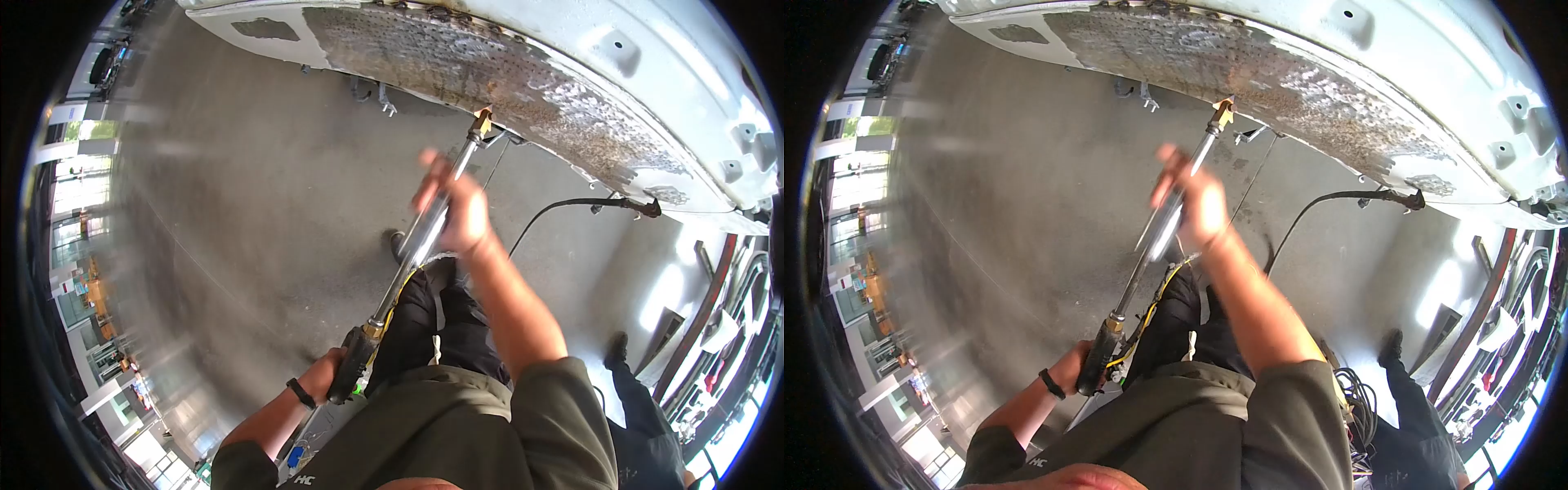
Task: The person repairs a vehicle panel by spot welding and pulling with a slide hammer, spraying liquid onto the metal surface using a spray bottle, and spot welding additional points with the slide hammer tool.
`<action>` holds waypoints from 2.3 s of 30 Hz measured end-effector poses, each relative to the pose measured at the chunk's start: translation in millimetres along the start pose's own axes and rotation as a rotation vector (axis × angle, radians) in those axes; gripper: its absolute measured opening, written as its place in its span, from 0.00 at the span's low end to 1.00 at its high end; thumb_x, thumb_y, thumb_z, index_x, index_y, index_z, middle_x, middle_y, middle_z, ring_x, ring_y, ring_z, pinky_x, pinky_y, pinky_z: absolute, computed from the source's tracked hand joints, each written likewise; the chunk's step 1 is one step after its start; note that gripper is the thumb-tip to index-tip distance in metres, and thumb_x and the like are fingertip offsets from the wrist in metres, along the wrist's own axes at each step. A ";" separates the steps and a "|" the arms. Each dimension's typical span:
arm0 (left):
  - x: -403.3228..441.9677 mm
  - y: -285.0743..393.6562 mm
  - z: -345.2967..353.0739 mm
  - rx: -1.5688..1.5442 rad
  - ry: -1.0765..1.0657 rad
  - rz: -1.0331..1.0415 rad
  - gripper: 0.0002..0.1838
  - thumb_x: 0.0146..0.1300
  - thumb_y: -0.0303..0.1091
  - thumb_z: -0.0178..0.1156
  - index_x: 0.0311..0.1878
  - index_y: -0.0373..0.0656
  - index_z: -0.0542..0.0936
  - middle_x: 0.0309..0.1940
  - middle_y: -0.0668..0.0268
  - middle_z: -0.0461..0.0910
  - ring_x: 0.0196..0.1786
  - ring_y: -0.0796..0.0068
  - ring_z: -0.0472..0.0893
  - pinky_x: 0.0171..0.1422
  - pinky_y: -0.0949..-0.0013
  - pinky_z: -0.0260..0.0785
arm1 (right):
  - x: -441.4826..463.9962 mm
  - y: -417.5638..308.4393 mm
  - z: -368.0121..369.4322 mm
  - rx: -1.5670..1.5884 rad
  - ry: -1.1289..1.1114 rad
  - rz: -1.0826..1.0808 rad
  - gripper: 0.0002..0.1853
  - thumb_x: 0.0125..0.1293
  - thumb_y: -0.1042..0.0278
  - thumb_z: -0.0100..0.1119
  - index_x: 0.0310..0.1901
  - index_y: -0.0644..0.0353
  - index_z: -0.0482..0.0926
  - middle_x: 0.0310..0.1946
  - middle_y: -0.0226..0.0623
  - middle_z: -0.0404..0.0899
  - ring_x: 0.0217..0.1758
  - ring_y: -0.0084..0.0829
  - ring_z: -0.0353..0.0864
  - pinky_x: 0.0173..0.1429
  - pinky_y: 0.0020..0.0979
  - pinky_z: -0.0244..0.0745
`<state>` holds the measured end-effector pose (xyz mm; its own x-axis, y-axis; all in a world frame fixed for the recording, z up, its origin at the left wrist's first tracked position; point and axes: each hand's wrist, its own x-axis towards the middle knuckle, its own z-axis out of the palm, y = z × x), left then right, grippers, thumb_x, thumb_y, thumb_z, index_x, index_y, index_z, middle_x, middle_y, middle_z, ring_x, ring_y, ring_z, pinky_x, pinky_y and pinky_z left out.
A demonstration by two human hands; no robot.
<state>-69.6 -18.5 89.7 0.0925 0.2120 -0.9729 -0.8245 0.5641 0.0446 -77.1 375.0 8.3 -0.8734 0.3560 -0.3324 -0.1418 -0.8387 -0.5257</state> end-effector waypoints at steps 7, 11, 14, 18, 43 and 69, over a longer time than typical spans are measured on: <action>-11.2 10.8 14.3 0.013 0.024 -0.057 0.25 0.82 0.52 0.41 0.46 0.44 0.82 0.29 0.66 0.83 0.24 0.73 0.82 0.29 0.64 0.80 | -67.7 53.3 39.8 0.220 -0.008 0.270 0.19 0.70 0.69 0.59 0.59 0.68 0.77 0.29 0.35 0.79 0.32 0.32 0.82 0.42 0.34 0.79; -0.6 10.1 -4.4 -0.028 -0.020 -0.045 0.25 0.81 0.52 0.41 0.49 0.45 0.82 0.30 0.65 0.84 0.26 0.72 0.84 0.32 0.65 0.81 | -32.1 22.7 20.9 0.052 -0.044 0.185 0.24 0.71 0.68 0.58 0.67 0.67 0.74 0.29 0.33 0.80 0.32 0.31 0.83 0.43 0.33 0.80; -2.6 7.2 -0.2 -0.060 0.015 -0.065 0.26 0.81 0.53 0.40 0.49 0.45 0.82 0.31 0.64 0.85 0.27 0.72 0.84 0.34 0.66 0.81 | 31.6 -28.3 -11.6 0.170 -0.081 0.122 0.28 0.75 0.63 0.56 0.72 0.68 0.69 0.28 0.33 0.80 0.32 0.29 0.82 0.41 0.32 0.80; -6.1 3.2 -8.4 -0.036 0.034 -0.059 0.28 0.82 0.57 0.39 0.47 0.44 0.80 0.28 0.62 0.84 0.24 0.67 0.84 0.31 0.62 0.80 | -30.5 42.5 5.0 -0.036 -0.115 -0.040 0.21 0.75 0.58 0.58 0.61 0.64 0.74 0.30 0.34 0.82 0.31 0.29 0.83 0.41 0.33 0.79; 16.4 10.0 11.8 -0.084 0.014 -0.075 0.20 0.82 0.50 0.43 0.49 0.47 0.81 0.30 0.68 0.83 0.26 0.74 0.83 0.30 0.67 0.78 | -68.1 43.5 38.2 0.097 0.014 0.354 0.13 0.71 0.71 0.59 0.53 0.68 0.80 0.33 0.32 0.78 0.34 0.28 0.83 0.44 0.30 0.81; -15.0 -9.2 11.6 -0.050 0.120 -0.064 0.21 0.81 0.46 0.44 0.47 0.41 0.82 0.29 0.64 0.83 0.26 0.71 0.84 0.31 0.65 0.80 | -123.3 87.2 44.9 0.203 0.085 0.372 0.09 0.71 0.75 0.57 0.51 0.67 0.79 0.26 0.35 0.74 0.30 0.33 0.78 0.42 0.37 0.77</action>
<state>-57.0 -17.7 106.6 0.0810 0.0778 -0.9937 -0.8463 0.5320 -0.0273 -2.7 239.5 38.6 -0.8423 0.0393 -0.5376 0.0792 -0.9775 -0.1956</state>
